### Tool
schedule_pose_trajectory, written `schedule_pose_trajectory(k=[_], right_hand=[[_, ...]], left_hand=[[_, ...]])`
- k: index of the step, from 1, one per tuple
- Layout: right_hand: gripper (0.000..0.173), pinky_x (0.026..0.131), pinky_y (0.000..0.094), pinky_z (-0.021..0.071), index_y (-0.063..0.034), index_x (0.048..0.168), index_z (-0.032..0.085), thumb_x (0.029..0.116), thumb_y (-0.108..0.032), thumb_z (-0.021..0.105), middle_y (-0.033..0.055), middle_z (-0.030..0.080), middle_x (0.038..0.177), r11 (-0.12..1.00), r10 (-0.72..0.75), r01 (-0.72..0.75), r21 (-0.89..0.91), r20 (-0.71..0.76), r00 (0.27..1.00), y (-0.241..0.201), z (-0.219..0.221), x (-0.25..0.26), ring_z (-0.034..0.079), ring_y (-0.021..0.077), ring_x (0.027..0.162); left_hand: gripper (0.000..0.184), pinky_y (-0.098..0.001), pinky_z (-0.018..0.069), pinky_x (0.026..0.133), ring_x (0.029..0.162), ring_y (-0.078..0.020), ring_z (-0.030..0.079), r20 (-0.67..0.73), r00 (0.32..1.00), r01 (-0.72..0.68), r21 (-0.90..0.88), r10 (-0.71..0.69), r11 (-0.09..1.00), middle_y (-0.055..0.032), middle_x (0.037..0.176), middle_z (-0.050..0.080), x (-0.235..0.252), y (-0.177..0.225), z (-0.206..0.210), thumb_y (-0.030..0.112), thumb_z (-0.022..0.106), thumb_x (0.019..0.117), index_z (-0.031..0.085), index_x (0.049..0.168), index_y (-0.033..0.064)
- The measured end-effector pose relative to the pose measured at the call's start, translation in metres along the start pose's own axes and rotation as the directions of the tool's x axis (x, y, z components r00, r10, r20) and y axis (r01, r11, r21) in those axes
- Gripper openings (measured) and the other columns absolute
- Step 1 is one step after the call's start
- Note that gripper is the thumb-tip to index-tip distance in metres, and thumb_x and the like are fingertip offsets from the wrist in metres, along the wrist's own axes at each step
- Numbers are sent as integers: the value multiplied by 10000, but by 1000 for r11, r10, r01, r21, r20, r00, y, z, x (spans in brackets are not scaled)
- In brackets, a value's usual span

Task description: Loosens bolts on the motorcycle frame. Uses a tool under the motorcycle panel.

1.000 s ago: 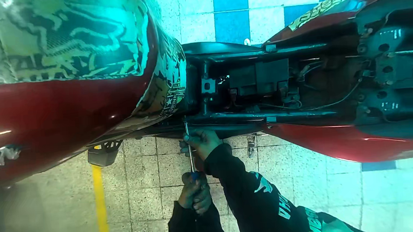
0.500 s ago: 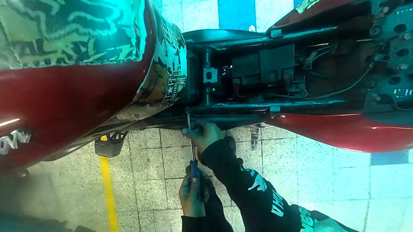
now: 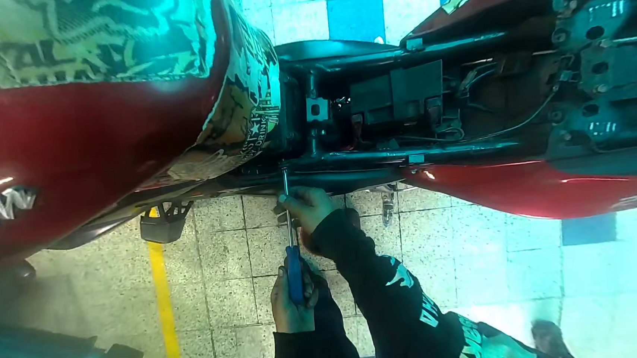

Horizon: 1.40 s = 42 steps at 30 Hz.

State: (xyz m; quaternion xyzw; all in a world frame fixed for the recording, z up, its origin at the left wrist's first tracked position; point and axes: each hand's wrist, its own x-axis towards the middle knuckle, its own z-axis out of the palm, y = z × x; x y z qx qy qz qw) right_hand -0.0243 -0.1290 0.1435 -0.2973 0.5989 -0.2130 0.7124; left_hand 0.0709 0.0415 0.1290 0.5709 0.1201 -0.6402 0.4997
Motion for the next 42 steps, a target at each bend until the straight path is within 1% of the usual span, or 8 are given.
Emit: schedule_pose_trajectory(k=[8,16,21,28,30,34,39,42], right_hand=[[337,710,474,554,-48,966,731,777,-263,909,108,716,824,980,-16,-29,-195,-223,975,-6,-3,7,663,226,713],[264,692,295,610,43,1262,613,1048,-106,572,136,732,967,980,73,-74,185,17,997,-13,-6,-1,719,158,749],[334,583,394,623,-26,919,699,742,-191,929,116,721,750,978,-192,161,-134,-265,945,22,-4,26,699,209,608],[295,722,314,609,34,1303,598,1050,-117,574,148,727,1020,989,75,-74,124,3,997,-16,-4,-2,721,171,791],[275,664,340,606,33,1135,691,903,-88,778,140,743,897,1000,-11,10,-13,-118,993,-6,-7,10,706,173,694],[421,585,447,586,-88,938,705,690,-334,940,73,686,712,939,-228,130,-319,-292,929,24,-4,29,661,207,605],[320,787,356,607,11,1298,598,1076,-211,535,129,731,1034,999,5,-4,-53,21,1000,-11,0,-3,727,181,851],[255,690,317,601,30,1215,659,1006,-116,652,128,737,953,999,23,-25,-24,-56,998,-14,-3,0,706,153,734]], left_hand=[[493,-304,576,561,767,-184,691,45,996,-83,10,83,996,-104,1028,673,-4,-12,-6,232,723,877,550,1323,111],[528,-212,485,422,526,-101,618,44,995,86,0,-86,996,-94,876,720,-7,1,1,452,206,1116,538,1326,99],[493,-284,579,537,713,-169,691,83,993,-82,-18,84,996,-105,1005,687,-7,-9,-13,290,762,891,568,1306,108],[544,-230,520,447,529,-103,620,30,997,69,3,-69,998,-54,772,672,-8,4,5,438,183,1118,566,1217,64],[451,-264,569,581,767,-150,708,114,993,-17,-32,20,999,-109,1105,724,-8,-4,-4,437,416,1073,511,1361,104],[655,-283,585,627,731,-136,666,112,979,-157,-117,170,981,-73,933,672,-3,-15,-15,281,908,743,619,1302,98],[370,-276,572,549,616,-138,648,44,999,2,-109,2,994,-68,801,656,-5,-4,-8,348,387,1093,583,1196,51],[500,-299,591,570,689,-173,703,9,999,45,-29,-45,999,-98,923,719,-9,1,-4,442,254,1109,546,1314,90]])
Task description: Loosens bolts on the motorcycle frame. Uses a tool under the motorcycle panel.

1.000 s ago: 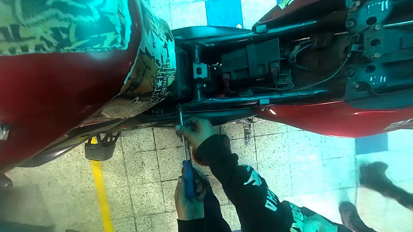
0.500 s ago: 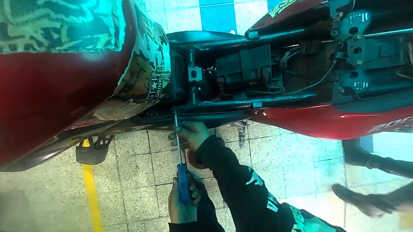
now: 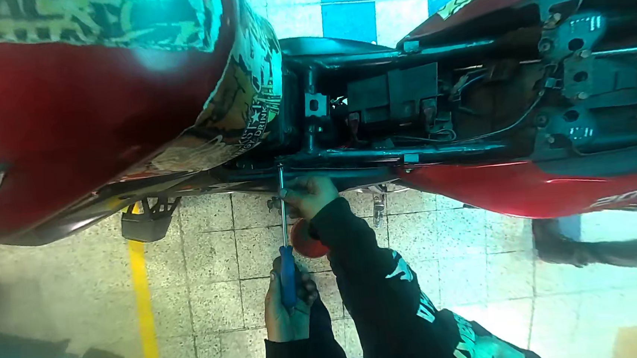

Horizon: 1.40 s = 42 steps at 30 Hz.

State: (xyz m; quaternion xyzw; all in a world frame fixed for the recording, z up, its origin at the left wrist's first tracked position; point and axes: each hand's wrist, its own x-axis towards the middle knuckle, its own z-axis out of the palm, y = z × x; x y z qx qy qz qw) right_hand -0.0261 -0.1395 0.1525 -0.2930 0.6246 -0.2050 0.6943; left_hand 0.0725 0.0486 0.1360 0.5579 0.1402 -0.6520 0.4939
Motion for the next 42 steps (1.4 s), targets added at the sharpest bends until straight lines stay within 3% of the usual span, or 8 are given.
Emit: schedule_pose_trajectory(k=[5,11,16,22,28,32,35,42], right_hand=[[371,752,536,577,-50,1010,696,809,-302,880,127,706,859,958,-103,63,-281,-131,986,4,-1,9,692,277,762],[283,709,296,602,36,1285,601,1059,-129,559,135,726,979,999,29,-32,28,106,994,-1,-2,-2,712,149,756],[376,756,536,576,-84,996,718,805,-365,878,102,730,869,910,-46,-11,-415,-126,991,-5,-2,7,710,271,775],[352,788,419,619,-31,1346,578,1039,-202,599,118,734,1033,981,-100,90,-174,-47,994,7,7,-5,736,212,853],[342,675,463,585,-69,1047,701,796,-213,883,91,720,825,959,-107,43,-280,-216,971,3,4,5,687,227,693],[343,705,471,546,-77,1098,680,879,-303,816,64,701,841,943,-158,94,-318,-180,971,10,5,3,665,217,740],[308,714,317,620,4,1313,599,1050,-155,584,108,741,994,993,-82,83,-79,15,996,7,-1,-2,730,148,776],[425,647,466,553,-68,1068,675,757,-234,913,79,669,768,952,-194,119,-281,-259,946,8,9,6,636,220,656]], left_hand=[[530,-282,585,562,715,-151,691,-3,984,-180,-40,180,983,-99,991,699,1,-11,-5,204,808,821,602,1298,98],[516,-231,520,438,581,-121,661,-19,999,34,17,-34,999,-78,833,698,2,-3,0,428,218,1120,560,1261,69],[555,-323,591,602,763,-189,689,27,982,-185,-39,186,982,-126,1039,685,6,-14,-12,279,817,821,604,1300,97],[503,-236,517,446,503,-122,611,-7,999,43,-38,-43,998,-73,691,642,6,-3,1,345,189,1120,592,1174,49],[612,-382,612,676,826,-224,703,90,980,-176,-14,176,984,-130,1042,689,6,-19,-15,289,851,800,583,1328,134],[243,-299,580,571,646,-167,666,0,992,-127,-7,127,992,-134,835,688,5,-19,-8,179,505,1025,637,1125,1],[587,-281,550,500,574,-178,655,-29,999,32,19,-31,999,-142,760,682,8,-13,0,382,189,1130,618,1149,-19],[311,-333,593,574,706,-185,674,-24,966,-258,36,259,965,-119,918,675,6,-13,-3,181,717,908,634,1188,75]])
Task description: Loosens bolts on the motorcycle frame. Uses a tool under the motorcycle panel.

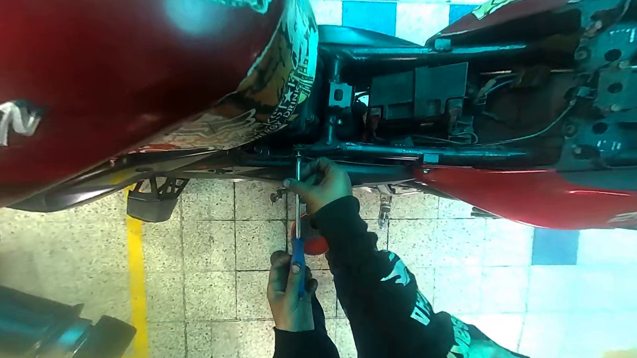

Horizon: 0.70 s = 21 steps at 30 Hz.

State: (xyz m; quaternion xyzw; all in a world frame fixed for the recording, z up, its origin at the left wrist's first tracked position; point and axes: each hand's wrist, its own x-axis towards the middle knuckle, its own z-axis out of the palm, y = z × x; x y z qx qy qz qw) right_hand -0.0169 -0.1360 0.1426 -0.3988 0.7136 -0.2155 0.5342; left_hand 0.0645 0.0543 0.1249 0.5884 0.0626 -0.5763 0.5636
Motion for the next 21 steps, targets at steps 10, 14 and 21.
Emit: schedule_pose_trajectory(k=[10,14,21], right_hand=[[453,652,433,623,-246,1301,669,863,-301,769,20,745,862,926,-300,241,-290,-181,937,23,15,6,720,168,701],[367,605,454,585,-245,1208,676,864,-321,780,14,716,773,910,-326,249,-331,-202,923,24,18,13,687,179,640],[351,629,468,599,-99,1187,632,953,-349,706,67,710,835,997,-22,16,-79,-71,997,72,-8,-74,688,214,676]], left_hand=[[426,-223,458,366,444,-115,569,166,980,119,-20,-114,993,-176,815,687,5,4,1,358,540,1043,567,1285,8],[462,-245,467,353,480,-136,594,175,984,46,-35,-39,998,-155,811,655,0,2,2,241,837,827,618,1163,12],[520,-257,508,438,522,-118,599,265,958,-12,415,-109,910,-134,912,732,-66,-16,-76,157,713,920,533,1357,-60]])
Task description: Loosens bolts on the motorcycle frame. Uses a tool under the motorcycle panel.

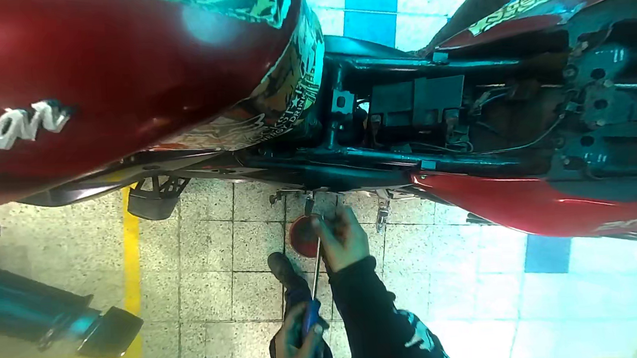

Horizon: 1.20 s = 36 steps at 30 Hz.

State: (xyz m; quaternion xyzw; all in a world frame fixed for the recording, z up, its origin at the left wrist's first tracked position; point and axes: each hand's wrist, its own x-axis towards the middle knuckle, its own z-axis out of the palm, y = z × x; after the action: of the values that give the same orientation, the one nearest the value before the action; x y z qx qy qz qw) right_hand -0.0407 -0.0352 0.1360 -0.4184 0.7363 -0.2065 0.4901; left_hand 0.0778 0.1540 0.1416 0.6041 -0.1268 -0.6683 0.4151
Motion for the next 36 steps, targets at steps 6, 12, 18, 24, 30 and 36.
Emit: schedule_pose_trajectory(k=[6,12,18,24,30,36], right_hand=[[257,709,404,612,101,1042,659,895,-76,773,221,712,912,820,554,-557,129,63,830,133,34,-7,707,255,743],[387,1085,437,448,107,1370,520,1031,-67,587,279,597,1348,655,752,-620,-432,297,588,207,89,76,621,324,1213],[295,972,630,494,-39,1159,703,957,-252,675,213,696,1170,760,570,-310,-572,355,741,440,161,164,660,395,1115],[459,1016,652,480,-147,1446,557,995,-205,619,207,642,1337,773,514,-238,-588,359,779,502,188,170,620,415,1229],[367,990,512,536,-3,1359,600,1029,-162,580,234,657,1280,822,564,-399,-406,494,661,477,156,98,673,348,1127],[432,905,440,588,-34,1431,516,1126,-269,322,148,706,1236,768,315,-518,376,483,817,304,91,85,715,259,1049]], left_hand=[[492,-336,623,804,863,-138,727,-139,985,164,541,-104,825,-117,1082,747,-31,-94,-42,137,770,877,631,1323,-16],[459,-514,575,868,916,-281,718,-362,850,526,602,-382,600,-179,1076,733,50,-190,-65,244,663,984,601,1383,26],[379,-327,504,458,486,-141,536,-289,872,483,380,-394,789,-70,742,627,109,-242,-60,207,589,1006,603,1325,2],[426,-288,495,432,471,-124,528,-266,845,522,216,-465,825,-64,719,593,106,-287,-70,126,522,1041,479,1439,-19],[369,-349,575,672,711,-165,641,-300,870,477,315,-391,820,-142,909,654,97,-266,-70,89,586,970,537,1294,-82],[402,-329,485,451,492,-137,515,-172,975,205,433,-142,878,-26,702,586,128,-187,-34,324,480,1053,613,1283,22]])
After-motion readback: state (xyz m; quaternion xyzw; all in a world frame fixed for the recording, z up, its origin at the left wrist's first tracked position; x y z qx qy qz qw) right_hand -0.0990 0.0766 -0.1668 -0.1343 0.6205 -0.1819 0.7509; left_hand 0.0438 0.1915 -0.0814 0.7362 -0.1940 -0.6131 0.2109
